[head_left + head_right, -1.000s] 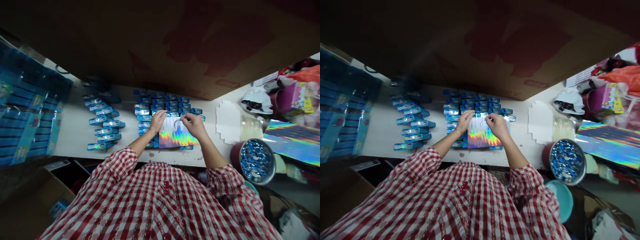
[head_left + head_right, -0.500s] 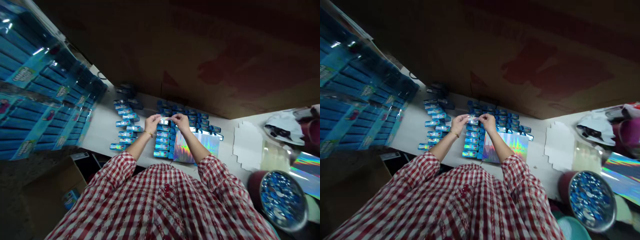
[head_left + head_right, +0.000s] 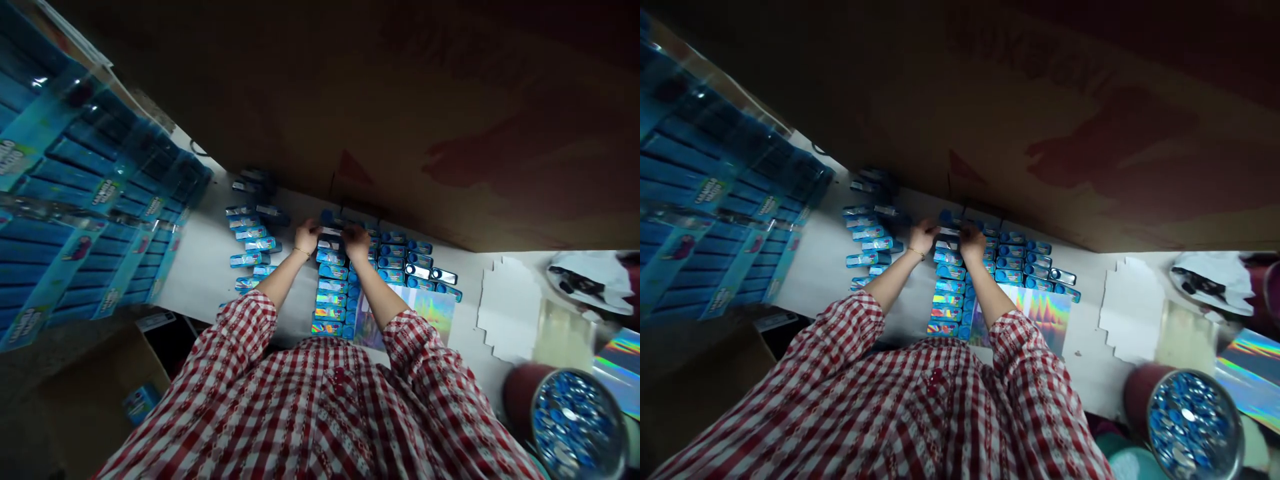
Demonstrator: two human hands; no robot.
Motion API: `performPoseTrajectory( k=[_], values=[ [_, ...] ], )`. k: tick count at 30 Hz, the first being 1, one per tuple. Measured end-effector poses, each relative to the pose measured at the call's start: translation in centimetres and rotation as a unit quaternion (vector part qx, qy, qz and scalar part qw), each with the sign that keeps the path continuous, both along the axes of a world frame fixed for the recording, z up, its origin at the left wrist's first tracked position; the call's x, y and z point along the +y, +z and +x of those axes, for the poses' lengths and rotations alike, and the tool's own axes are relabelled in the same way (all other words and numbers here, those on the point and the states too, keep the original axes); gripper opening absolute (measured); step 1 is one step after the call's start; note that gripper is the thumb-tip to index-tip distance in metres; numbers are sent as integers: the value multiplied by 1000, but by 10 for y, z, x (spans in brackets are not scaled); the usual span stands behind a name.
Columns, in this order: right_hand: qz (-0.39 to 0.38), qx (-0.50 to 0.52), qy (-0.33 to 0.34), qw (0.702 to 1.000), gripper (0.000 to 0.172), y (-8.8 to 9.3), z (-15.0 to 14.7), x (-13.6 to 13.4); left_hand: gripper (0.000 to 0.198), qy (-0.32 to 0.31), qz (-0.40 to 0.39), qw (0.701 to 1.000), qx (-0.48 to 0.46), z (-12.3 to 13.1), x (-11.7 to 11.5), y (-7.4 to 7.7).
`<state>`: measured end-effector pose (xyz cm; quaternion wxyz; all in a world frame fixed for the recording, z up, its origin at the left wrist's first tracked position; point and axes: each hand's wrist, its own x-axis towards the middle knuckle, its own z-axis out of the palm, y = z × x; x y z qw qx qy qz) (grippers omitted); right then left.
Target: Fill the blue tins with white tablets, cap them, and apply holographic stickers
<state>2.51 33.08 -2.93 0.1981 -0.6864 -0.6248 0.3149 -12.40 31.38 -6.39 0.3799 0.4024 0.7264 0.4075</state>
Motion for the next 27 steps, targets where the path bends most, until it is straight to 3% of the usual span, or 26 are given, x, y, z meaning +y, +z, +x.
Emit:
performPoseTrajectory(
  k=[7,12,15,17,20,22,24,27],
  values=[
    [-26,-185,76,979,29,9,-3,1,22,-7,-45,999,22,9,0,-6],
    [54,-292,265,917,37,21,8,-16,25,-21,-59,996,60,10,1,-6],
    [63,-313,324,891,45,23,10,-24,30,-48,-71,992,93,4,-1,0],
    [54,-300,319,897,47,24,16,-24,33,-57,-69,988,124,4,-6,9],
    [68,-218,232,946,47,27,51,-24,33,-99,-2,981,166,22,-21,28],
    [115,-152,132,973,46,31,96,-31,32,-196,45,963,182,47,-34,41],
    [168,-107,56,978,42,35,148,-46,34,-323,57,923,202,80,-47,52],
    [186,-104,67,975,32,39,208,-74,38,-465,27,852,238,126,-59,62]
  ],
)
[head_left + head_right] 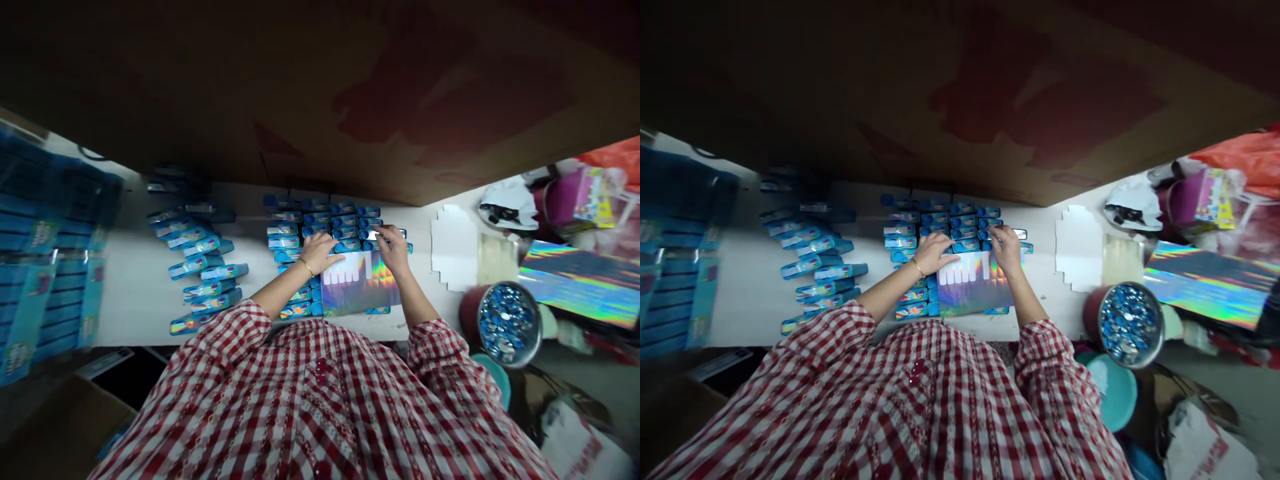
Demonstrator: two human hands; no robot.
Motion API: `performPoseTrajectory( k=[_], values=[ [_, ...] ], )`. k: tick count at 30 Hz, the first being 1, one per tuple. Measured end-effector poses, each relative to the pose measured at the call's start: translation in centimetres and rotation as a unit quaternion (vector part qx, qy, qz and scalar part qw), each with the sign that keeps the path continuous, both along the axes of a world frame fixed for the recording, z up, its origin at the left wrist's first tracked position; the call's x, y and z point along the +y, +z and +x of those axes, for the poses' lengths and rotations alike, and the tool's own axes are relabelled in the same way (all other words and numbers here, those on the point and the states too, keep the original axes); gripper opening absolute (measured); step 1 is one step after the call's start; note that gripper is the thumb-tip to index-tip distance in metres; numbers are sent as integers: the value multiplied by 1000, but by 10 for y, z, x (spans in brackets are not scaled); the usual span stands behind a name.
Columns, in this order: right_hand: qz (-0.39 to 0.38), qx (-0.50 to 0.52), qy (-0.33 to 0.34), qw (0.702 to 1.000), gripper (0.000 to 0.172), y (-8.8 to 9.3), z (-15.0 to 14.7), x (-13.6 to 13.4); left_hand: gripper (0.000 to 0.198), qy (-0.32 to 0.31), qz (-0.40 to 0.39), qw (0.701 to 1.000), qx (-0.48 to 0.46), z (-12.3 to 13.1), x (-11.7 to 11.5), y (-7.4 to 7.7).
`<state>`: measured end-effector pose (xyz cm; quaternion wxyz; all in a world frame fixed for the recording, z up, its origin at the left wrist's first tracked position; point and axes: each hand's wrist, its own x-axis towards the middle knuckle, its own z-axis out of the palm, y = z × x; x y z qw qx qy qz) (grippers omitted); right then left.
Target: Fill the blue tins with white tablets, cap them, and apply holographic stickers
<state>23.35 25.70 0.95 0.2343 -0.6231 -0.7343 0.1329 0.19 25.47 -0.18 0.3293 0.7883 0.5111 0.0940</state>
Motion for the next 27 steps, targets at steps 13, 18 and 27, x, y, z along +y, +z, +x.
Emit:
performPoseTrajectory(
  k=[13,18,27],
  values=[
    [-47,-192,152,968,33,-32,0,-49,13,45,-69,996,-30,36,-1,-13],
    [-39,-177,174,968,32,-29,10,-58,15,43,-81,995,-29,35,-3,-17],
    [-16,-158,158,975,36,-40,-11,-49,13,40,-86,993,-75,26,0,-18]
  ],
)
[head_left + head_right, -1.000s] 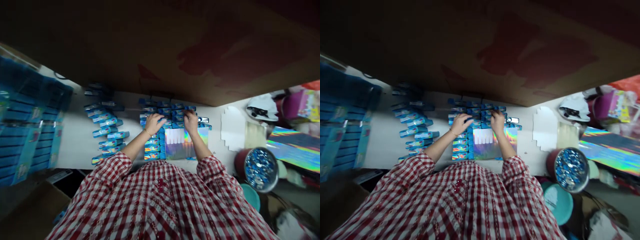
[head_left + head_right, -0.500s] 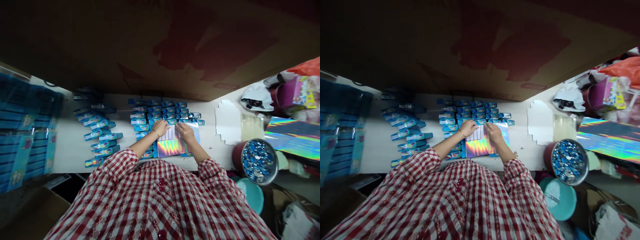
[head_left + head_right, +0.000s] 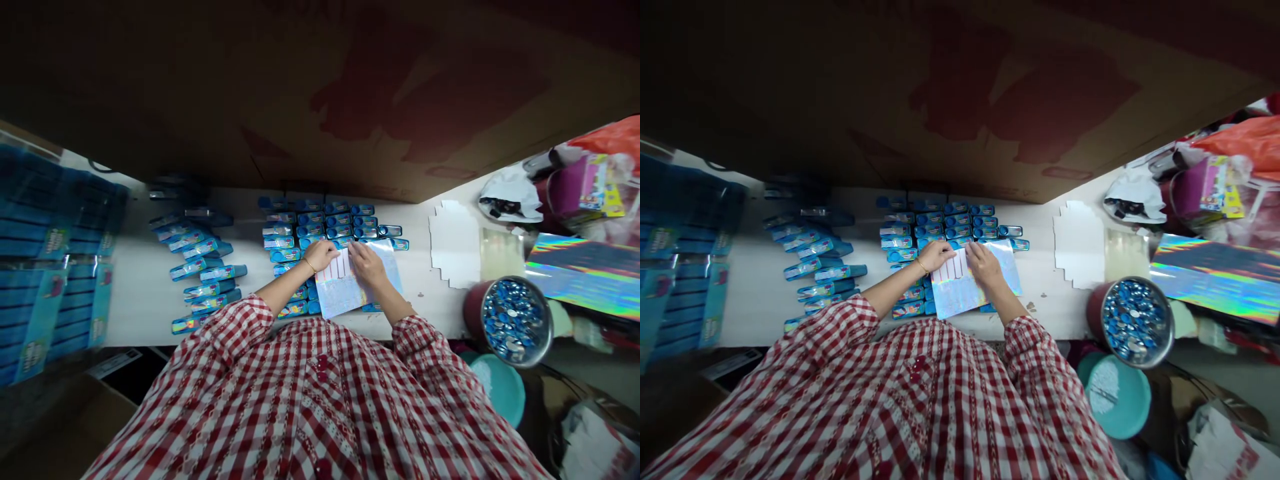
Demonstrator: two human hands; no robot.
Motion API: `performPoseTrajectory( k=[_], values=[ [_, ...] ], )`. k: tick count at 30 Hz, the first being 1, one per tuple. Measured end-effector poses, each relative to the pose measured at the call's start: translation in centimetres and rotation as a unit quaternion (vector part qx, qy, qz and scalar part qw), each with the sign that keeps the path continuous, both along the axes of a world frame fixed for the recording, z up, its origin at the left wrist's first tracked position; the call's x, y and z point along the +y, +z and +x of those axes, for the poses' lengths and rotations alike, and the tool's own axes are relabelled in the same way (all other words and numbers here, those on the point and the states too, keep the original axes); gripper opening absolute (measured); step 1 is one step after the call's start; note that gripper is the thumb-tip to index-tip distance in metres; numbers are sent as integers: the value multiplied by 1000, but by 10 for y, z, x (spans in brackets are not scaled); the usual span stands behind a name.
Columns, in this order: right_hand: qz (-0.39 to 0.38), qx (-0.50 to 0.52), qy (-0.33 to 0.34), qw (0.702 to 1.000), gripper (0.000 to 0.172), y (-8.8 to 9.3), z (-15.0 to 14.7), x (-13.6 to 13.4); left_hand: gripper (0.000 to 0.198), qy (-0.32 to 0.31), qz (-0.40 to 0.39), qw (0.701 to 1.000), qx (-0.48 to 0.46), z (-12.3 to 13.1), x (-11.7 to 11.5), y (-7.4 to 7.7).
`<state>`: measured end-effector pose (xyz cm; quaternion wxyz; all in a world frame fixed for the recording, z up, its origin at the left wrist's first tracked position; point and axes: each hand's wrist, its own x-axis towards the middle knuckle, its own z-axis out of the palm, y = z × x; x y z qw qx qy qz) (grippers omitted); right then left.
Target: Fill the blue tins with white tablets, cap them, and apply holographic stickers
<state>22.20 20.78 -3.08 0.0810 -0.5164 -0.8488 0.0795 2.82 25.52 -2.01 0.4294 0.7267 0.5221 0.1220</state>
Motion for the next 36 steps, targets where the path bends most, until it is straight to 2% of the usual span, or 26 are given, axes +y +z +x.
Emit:
performPoseTrajectory(
  k=[3,6,8,12,14,16,18,21,23,25,27,30,33,36],
  values=[
    [6,22,3,1000,35,-10,0,-6,14,7,-1,1000,-11,-3,-1,-4],
    [8,40,-6,999,33,2,-1,-14,16,9,3,1000,19,-4,-2,-5],
    [1,32,-25,999,28,28,-4,-16,16,7,21,998,52,-4,-2,-5],
    [-32,61,-68,995,20,97,-16,-5,14,7,60,994,86,-5,-3,-5],
    [-53,121,-95,987,17,120,-24,10,9,37,62,996,46,-9,-4,-4],
    [-78,177,-131,972,15,128,-34,28,12,103,47,992,-49,-16,-5,-2],
    [-116,231,-169,951,15,122,-46,45,26,195,-6,963,-185,-26,-6,3],
    [-190,326,-222,899,17,100,-67,63,47,295,-115,883,-346,-43,-8,10],
    [-234,386,-251,856,21,85,-82,70,47,328,-141,855,-377,-55,-8,12],
    [-272,432,-268,817,23,72,-97,75,46,358,-132,846,-373,-68,-6,10],
    [-295,455,-278,793,25,60,-115,82,45,389,-121,838,-363,-83,0,4],
    [-275,456,-284,797,23,39,-145,96,39,424,-105,827,-354,-109,15,-6],
    [-218,421,-277,835,22,19,-175,114,35,446,-77,835,-313,-136,38,-17],
    [-183,348,-274,877,22,6,-199,131,29,466,-51,845,-257,-157,64,-28]
  ],
)
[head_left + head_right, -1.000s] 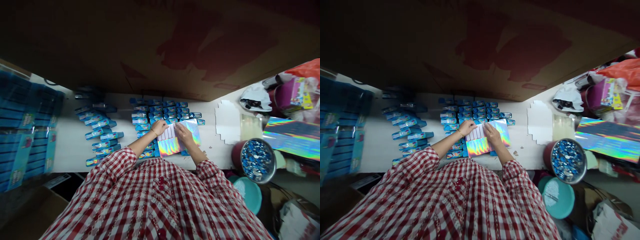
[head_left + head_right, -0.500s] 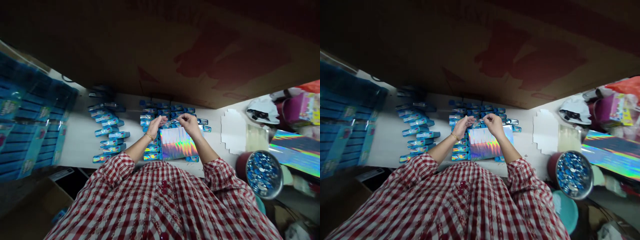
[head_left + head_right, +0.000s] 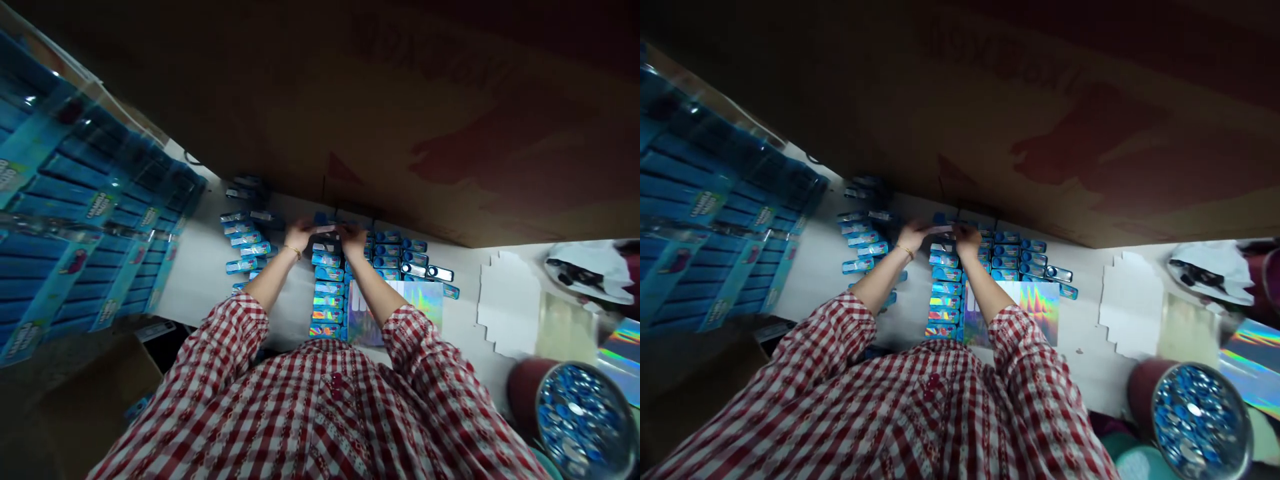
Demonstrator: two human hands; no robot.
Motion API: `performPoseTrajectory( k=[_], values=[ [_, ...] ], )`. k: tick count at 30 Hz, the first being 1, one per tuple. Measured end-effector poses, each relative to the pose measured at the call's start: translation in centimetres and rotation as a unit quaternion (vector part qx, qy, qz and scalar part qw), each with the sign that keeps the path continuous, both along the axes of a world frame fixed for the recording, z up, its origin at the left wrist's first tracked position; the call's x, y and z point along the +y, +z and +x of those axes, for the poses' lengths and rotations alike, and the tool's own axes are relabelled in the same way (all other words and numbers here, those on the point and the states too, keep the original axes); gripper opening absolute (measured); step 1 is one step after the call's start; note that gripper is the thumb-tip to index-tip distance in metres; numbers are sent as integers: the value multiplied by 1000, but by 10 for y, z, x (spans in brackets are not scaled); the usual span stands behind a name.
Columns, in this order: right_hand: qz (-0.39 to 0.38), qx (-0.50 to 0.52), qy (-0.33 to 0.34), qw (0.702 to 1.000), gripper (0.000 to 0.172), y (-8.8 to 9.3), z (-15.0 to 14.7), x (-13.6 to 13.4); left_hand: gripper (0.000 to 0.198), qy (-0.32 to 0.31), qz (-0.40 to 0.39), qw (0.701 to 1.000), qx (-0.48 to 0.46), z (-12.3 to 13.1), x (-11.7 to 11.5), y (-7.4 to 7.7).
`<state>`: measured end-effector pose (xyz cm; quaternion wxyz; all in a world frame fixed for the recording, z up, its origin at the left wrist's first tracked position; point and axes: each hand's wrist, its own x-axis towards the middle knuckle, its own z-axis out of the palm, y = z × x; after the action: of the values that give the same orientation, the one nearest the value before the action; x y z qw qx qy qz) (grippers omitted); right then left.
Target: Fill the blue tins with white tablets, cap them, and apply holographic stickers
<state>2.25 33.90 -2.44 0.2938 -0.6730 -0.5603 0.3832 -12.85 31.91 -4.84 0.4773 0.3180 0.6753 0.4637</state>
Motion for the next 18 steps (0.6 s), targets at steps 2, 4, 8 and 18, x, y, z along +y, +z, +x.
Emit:
performPoseTrajectory(
  k=[2,4,8,18],
  values=[
    [-2,-62,2,998,23,-3,-12,9,28,5,-1,999,32,-8,16,-8],
    [-7,-121,-2,993,23,-3,-20,15,30,3,-5,998,62,-14,29,-14],
    [-20,-213,-27,977,24,-5,-32,19,33,-21,-19,995,98,-20,46,-23],
    [-10,-289,-9,957,26,-4,-38,13,32,-77,-25,983,165,-20,55,-30]
  ],
)
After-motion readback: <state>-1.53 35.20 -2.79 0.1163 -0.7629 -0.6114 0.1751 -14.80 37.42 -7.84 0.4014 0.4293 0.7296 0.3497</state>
